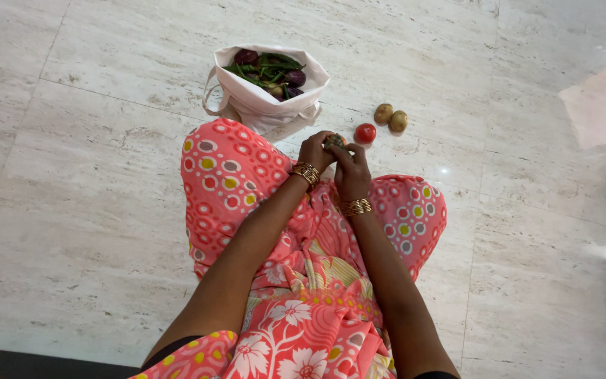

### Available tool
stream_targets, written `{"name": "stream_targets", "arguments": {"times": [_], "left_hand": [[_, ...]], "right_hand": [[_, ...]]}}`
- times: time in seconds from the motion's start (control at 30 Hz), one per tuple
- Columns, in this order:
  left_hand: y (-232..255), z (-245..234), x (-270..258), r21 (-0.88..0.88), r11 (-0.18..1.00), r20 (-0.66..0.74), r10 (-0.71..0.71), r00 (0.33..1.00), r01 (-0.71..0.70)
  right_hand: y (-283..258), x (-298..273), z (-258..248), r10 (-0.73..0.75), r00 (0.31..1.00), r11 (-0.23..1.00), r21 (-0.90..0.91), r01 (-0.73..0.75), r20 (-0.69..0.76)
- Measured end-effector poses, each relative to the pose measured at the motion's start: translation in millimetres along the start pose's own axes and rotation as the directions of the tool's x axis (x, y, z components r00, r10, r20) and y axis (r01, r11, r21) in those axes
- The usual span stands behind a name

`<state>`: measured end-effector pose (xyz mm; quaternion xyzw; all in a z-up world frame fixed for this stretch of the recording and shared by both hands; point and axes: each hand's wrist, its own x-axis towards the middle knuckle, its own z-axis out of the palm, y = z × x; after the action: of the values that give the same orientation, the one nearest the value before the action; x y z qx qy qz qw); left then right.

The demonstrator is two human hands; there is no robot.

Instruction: The person sits on the floor and peels a tomato with a small knife, then peels an eggplant. The person handles the vegetables one at a time, removing the skin and placing the peeled items on the floor.

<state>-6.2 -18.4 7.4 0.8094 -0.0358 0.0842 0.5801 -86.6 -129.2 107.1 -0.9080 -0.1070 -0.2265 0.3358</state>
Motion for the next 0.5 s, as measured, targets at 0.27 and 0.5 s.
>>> {"name": "stream_targets", "arguments": {"times": [0.27,0.5], "left_hand": [[14,-4,-1,0.039,0.999,0.038,-0.008,0.999,0.006],[10,-6,-1,-0.067,0.998,0.082,-0.001,0.997,0.006]], "right_hand": [[22,5,6,0.072,0.996,0.996,0.066,-0.068,-0.057],[98,-8,46,0.608,0.727,0.562,0.473,-0.679,0.321]]}}
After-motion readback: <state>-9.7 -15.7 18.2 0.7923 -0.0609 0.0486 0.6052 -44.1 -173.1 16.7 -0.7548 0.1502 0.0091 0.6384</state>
